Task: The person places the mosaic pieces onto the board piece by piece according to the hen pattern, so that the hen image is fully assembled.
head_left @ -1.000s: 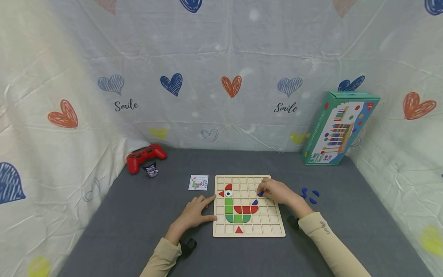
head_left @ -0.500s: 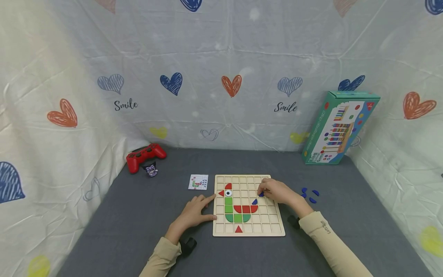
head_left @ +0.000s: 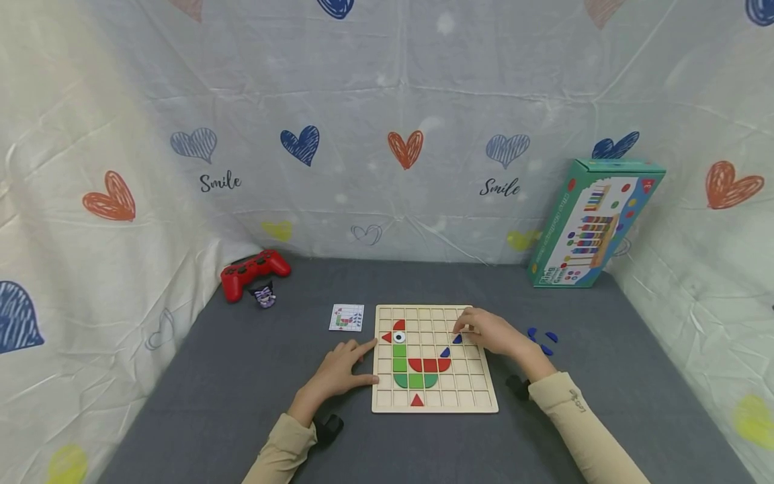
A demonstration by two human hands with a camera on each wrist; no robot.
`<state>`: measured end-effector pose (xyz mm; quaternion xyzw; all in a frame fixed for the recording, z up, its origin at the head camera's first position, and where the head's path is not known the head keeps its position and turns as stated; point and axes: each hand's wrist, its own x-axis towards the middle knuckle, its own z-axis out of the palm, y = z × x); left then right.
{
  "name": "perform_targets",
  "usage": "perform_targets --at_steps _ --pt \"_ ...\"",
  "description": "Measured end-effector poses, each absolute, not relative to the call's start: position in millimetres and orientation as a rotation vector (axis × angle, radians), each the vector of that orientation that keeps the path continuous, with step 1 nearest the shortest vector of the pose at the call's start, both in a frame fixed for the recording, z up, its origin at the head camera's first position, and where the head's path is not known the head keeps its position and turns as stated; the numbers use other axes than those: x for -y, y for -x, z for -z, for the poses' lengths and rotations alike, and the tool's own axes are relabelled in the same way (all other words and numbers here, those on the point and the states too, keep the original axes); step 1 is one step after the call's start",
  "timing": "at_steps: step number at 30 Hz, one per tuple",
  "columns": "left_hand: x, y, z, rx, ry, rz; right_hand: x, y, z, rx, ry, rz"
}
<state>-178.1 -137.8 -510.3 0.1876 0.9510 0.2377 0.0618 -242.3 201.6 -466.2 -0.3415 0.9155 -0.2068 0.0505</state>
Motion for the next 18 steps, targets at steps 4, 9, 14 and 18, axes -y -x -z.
perform_targets --at_steps 4,9,14,18 --pt "137 178 510 -2.870 -0.565 -0.736 -212 240 461 -2.815 1.011 0.627" --pt "138 178 510 -2.869 -0.576 -0.750 -225 237 460 -2.855 0.975 0.599" --pt "138 178 510 -2.872 -0.580 -0.747 -235 233 461 -2.868 0.941 0.606" --pt "138 178 511 -2.865 -0.577 -0.753 -243 228 461 -2.868 0.890 0.626"
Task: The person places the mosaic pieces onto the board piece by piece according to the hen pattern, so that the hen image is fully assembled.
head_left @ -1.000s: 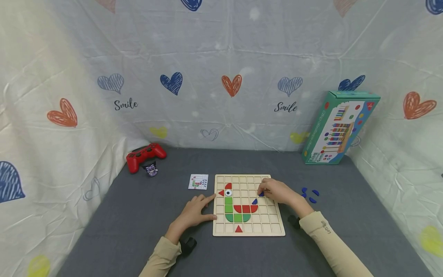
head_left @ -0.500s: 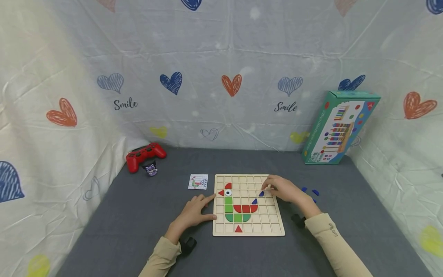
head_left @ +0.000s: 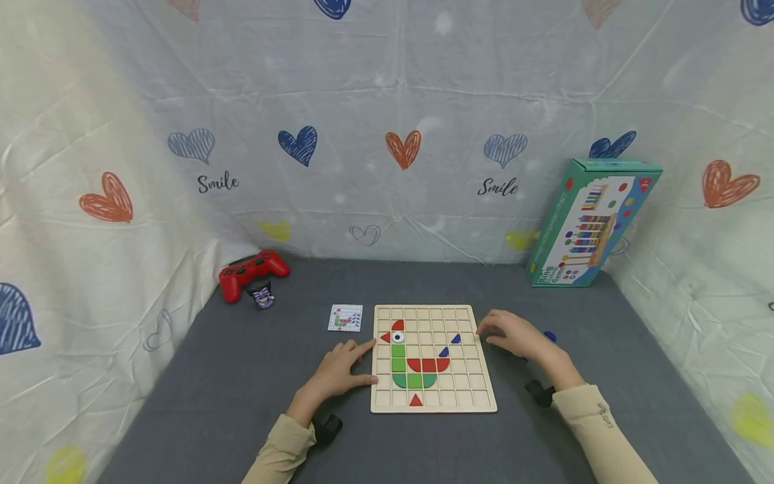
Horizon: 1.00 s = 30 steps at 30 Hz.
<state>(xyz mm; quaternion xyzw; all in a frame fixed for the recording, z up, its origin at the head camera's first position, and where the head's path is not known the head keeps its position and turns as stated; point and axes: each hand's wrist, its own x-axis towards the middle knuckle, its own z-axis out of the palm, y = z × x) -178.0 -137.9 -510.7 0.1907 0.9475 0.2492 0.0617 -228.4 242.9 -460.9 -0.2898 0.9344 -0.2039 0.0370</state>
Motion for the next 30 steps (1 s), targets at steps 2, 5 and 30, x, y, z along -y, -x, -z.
perform_targets --at_steps 2,5,30 --pt "138 178 511 -2.862 -0.574 -0.755 -247 226 461 -2.867 0.867 0.627" --pt "138 178 511 -2.861 -0.573 -0.755 -254 222 462 -2.865 0.841 0.606" --pt "139 178 512 -2.885 -0.597 -0.756 -281 211 468 -2.829 0.781 0.482"
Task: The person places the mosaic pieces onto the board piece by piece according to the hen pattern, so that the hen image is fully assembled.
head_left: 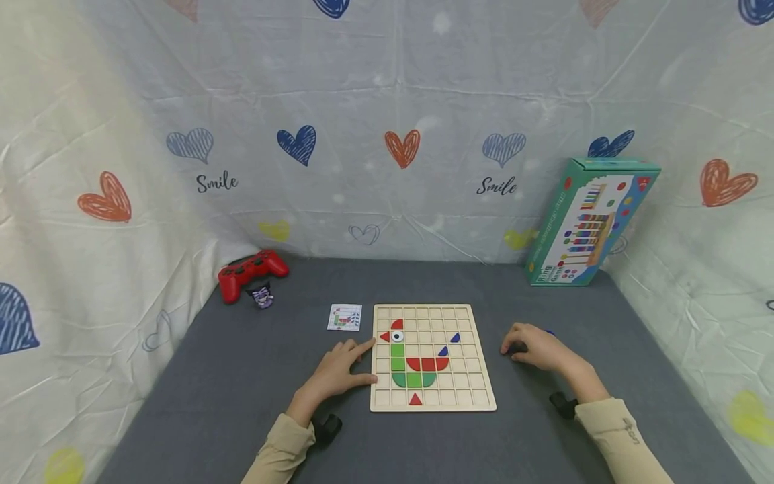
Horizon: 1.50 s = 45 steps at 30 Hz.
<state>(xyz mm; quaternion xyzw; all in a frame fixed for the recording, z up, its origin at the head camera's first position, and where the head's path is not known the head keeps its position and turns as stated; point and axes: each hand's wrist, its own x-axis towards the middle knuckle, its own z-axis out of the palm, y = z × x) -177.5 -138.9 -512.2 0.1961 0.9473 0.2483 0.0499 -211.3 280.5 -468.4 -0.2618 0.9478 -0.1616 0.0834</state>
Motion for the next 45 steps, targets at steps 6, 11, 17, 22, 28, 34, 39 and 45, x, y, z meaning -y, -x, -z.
perform_targets --at_steps 6,11,17,22,28,34,39,45 --pt "139 178 512 -2.883 -0.594 -0.754 -280 216 469 -2.859 0.770 0.446" --pt "139 178 512 -2.883 -0.594 -0.752 -276 218 468 -2.888 0.750 0.455" --pt "138 178 511 -2.877 -0.592 -0.759 -272 224 472 -2.922 0.717 0.445" --pt "138 177 509 -2.873 -0.597 -0.769 -271 231 475 -2.950 0.717 0.473" --pt "138 177 509 -2.874 -0.592 -0.758 -271 236 472 -2.961 0.667 0.477" --pt "138 178 510 -2.877 -0.583 -0.756 -276 235 469 -2.978 0.699 0.446" --pt "138 177 509 -2.882 -0.586 -0.748 -278 233 470 -2.948 0.712 0.438" --pt "137 176 506 -2.870 -0.577 -0.761 -276 230 474 -2.958 0.732 0.417"
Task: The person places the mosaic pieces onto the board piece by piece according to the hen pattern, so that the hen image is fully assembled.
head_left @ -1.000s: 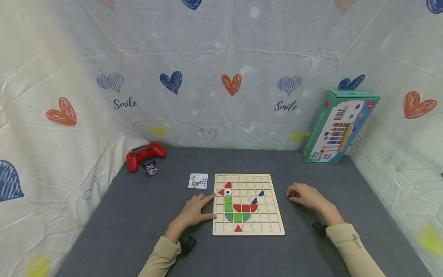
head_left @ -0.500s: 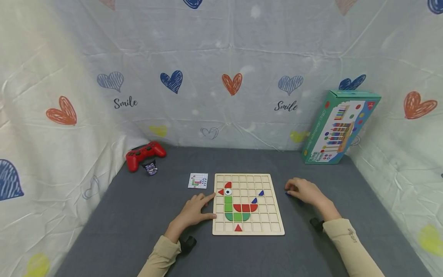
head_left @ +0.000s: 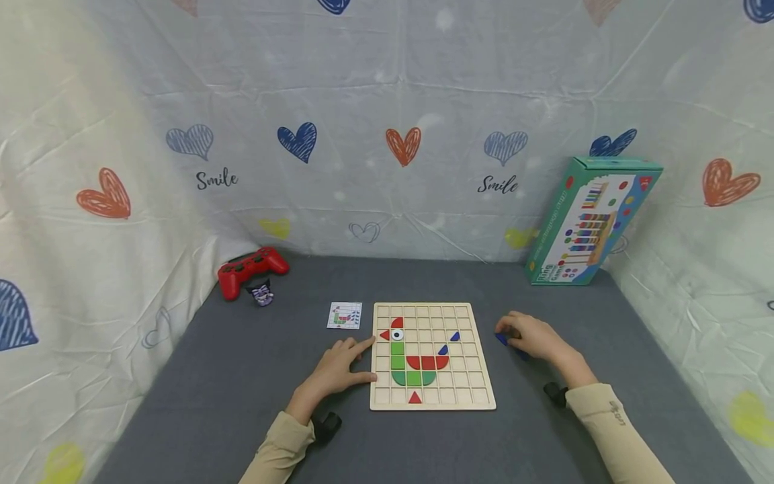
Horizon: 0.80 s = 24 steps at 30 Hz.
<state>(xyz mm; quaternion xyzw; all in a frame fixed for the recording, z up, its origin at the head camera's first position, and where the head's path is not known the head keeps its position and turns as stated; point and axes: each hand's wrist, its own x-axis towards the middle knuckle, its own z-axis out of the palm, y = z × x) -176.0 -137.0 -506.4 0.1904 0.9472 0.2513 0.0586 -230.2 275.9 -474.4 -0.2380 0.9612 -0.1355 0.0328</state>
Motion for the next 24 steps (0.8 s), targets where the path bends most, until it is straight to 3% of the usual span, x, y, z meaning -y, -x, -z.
perform_targets --at_steps 24 --pt "137 177 507 -2.877 -0.573 -0.758 -260 235 478 -2.990 0.761 0.347"
